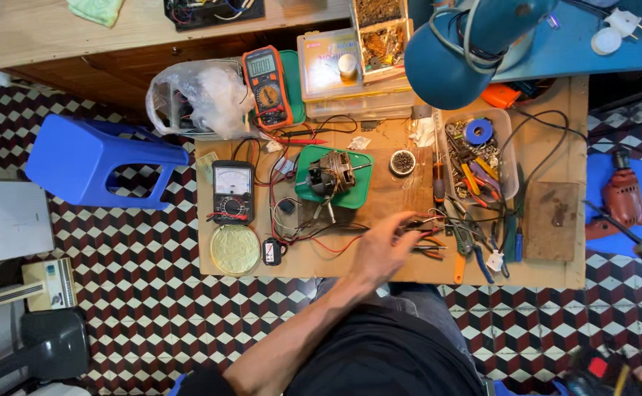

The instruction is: The person uses a cordless drill to remove a screw from a cylindrical electrical component, then wipes the component and a metal rod with a tissue. The workspace contains various tools and electronic parts.

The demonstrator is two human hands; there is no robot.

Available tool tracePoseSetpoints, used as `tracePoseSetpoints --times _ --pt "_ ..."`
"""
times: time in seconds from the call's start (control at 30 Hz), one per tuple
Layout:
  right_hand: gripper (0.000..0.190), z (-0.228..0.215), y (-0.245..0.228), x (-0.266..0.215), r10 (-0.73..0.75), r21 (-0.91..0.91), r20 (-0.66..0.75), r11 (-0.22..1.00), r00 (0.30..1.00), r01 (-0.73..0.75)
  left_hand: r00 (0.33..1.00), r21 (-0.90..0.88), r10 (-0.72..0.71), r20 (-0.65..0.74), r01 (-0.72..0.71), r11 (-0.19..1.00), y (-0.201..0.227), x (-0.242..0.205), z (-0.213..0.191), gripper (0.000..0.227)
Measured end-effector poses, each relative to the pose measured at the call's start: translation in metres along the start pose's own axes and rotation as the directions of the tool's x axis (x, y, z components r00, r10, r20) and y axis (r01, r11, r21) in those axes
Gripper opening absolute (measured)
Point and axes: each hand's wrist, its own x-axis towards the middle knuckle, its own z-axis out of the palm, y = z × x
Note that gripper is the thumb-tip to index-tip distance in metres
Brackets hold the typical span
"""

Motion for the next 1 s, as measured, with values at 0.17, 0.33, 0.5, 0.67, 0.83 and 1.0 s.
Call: tracePoseSetpoints --times 0.17,0.33,0.5,0.67,0.83,1.0 --pt "0.031 0.047 0.015 -0.015 -0.058 0.394 0.197 0.919 0.979 -0.025 0.854 0.005 -0.087 -0.513 0.105 0.994 -0.028 -0.005 -0.085 0.042" --pt "0.024 0.111 0.033 0.014 0.064 0.141 0.344 0.983 0.937 -0.119 0.803 0.455 0.256 -0.539 0.021 0.89 -0.038 0.008 -0.118 0.059" --pt "0.031 0.138 0.062 0.024 0.21 -0.013 0.31 0.976 0.927 -0.217 0.83 0.436 0.244 -0.501 -0.002 0.9 -0.028 0.019 -0.129 0.069" --pt "0.032 0.107 0.112 0.059 0.297 0.213 0.267 0.909 0.917 -0.357 0.89 0.477 0.246 -0.384 -0.037 0.878 -0.015 0.024 -0.124 0.082" --pt "0.041 0.071 0.175 0.147 0.272 0.413 0.367 0.809 0.89 -0.418 0.929 0.603 0.269 -0.254 -0.065 0.795 -0.01 0.062 -0.116 0.106" --pt "0.047 0.055 0.215 0.219 0.193 0.545 0.353 0.753 0.916 -0.368 0.992 0.741 -0.074 -0.105 0.128 0.66 -0.021 0.105 -0.108 0.118"
